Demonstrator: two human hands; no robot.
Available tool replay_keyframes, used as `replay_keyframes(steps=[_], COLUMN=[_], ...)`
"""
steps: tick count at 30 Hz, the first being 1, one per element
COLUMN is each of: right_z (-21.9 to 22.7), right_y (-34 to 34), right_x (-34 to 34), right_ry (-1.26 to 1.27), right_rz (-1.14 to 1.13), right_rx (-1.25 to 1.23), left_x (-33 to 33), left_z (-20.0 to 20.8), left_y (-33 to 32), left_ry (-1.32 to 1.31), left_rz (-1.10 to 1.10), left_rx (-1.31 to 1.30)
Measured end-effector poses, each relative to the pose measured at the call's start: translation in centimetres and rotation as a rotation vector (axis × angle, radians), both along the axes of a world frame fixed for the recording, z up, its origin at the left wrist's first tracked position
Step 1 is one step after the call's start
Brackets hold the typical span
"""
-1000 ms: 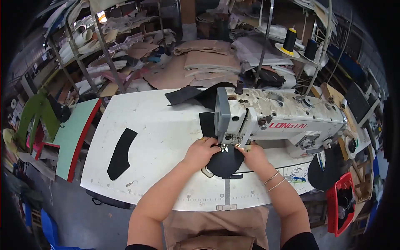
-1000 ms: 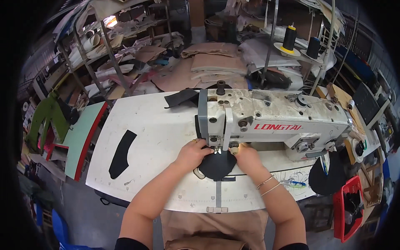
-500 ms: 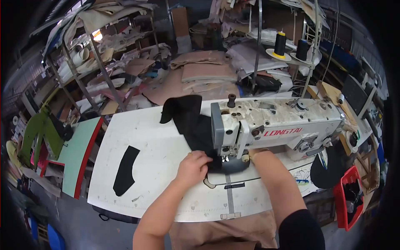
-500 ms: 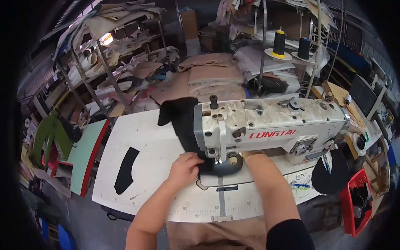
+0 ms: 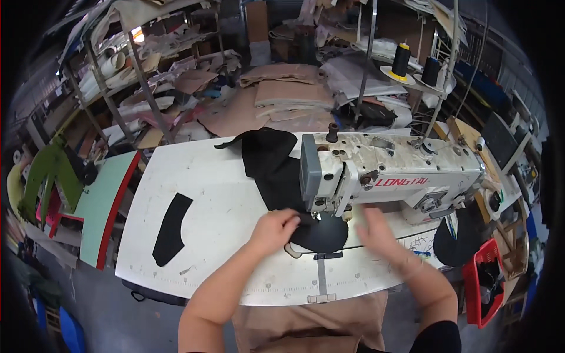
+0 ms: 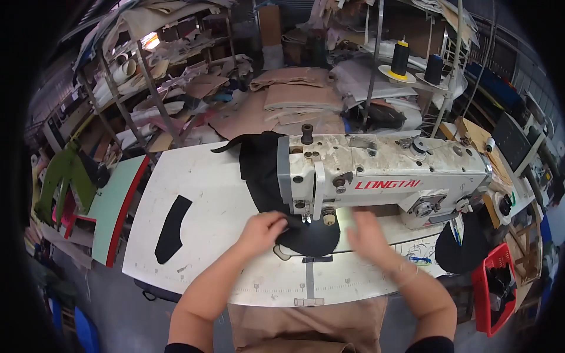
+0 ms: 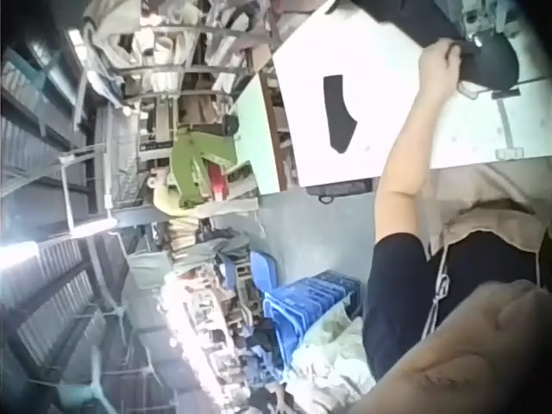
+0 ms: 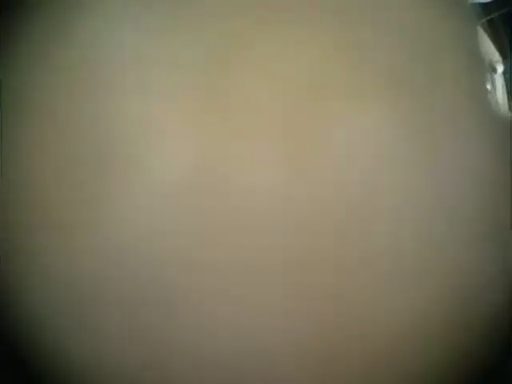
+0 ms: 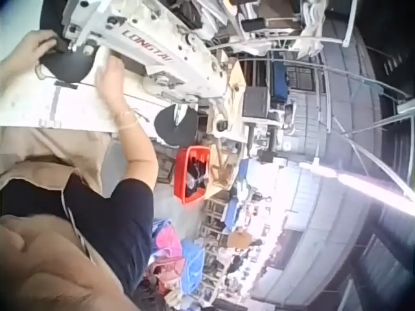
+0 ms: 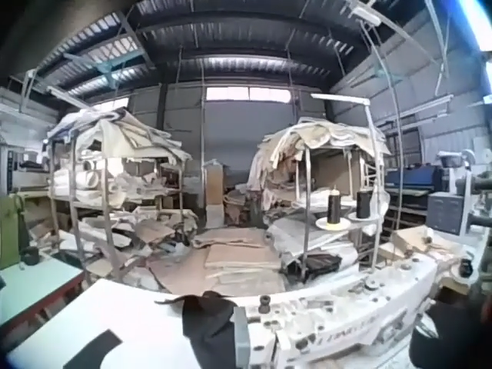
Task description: Stitching together black leather shoe components using an industrial sewing machine.
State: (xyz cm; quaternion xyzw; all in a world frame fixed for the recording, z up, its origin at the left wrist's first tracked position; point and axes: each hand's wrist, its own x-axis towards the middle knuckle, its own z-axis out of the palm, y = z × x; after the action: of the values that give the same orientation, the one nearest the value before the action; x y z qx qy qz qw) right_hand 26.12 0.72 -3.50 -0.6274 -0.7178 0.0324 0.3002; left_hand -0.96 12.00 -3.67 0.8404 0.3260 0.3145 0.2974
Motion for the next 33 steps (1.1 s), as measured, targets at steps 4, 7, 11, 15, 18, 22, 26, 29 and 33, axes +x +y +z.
replay_keyframes(steps=[4,7,11,15,18,22,26,29,33], right_z=[2.1,1.5,2.6,2.0,1.6,1.8,1.1,1.8,3.6], right_y=[-3.5,-2.5,-1.5,-0.4,0.3,0.0,-0.8,-2.7,-10.2], right_x=[-5.2,-7.3,-8.0,-6.6,-4.8,-1.3,1.0,0.6,2.4], right_ry=[-0.248,-0.379,-0.510,-0.585,-0.548,-0.524,-0.495,-0.346,-0.173], right_rz=[0.330,0.309,0.259,0.191,0.222,0.258,0.219,0.090,-0.300], right_rx=[0.073,0.089,-0.114,0.037,0.136,0.309,0.240,0.177,0.062], left_x=[0.0,0.3,0.1,0.3,-0.1,-1.0,0.0,0.5,1.3], left_z=[0.0,1.0,1.0,0.6,-0.1,0.6,1.9,2.2,3.1], left_y=[1.0,0.2,-0.2,-0.2,0.1,0.0,-1.8,-3.2,-5.5], left_ry=[-0.193,-0.134,-0.142,-0.215,-0.233,0.002,0.139,0.181,0.220], left_rz=[0.101,0.137,0.119,0.101,0.050,-0.074,-0.192,-0.256,-0.333], left_rx=[-0.481,-0.445,-0.395,-0.499,-0.435,-0.295,-0.027,0.307,0.445])
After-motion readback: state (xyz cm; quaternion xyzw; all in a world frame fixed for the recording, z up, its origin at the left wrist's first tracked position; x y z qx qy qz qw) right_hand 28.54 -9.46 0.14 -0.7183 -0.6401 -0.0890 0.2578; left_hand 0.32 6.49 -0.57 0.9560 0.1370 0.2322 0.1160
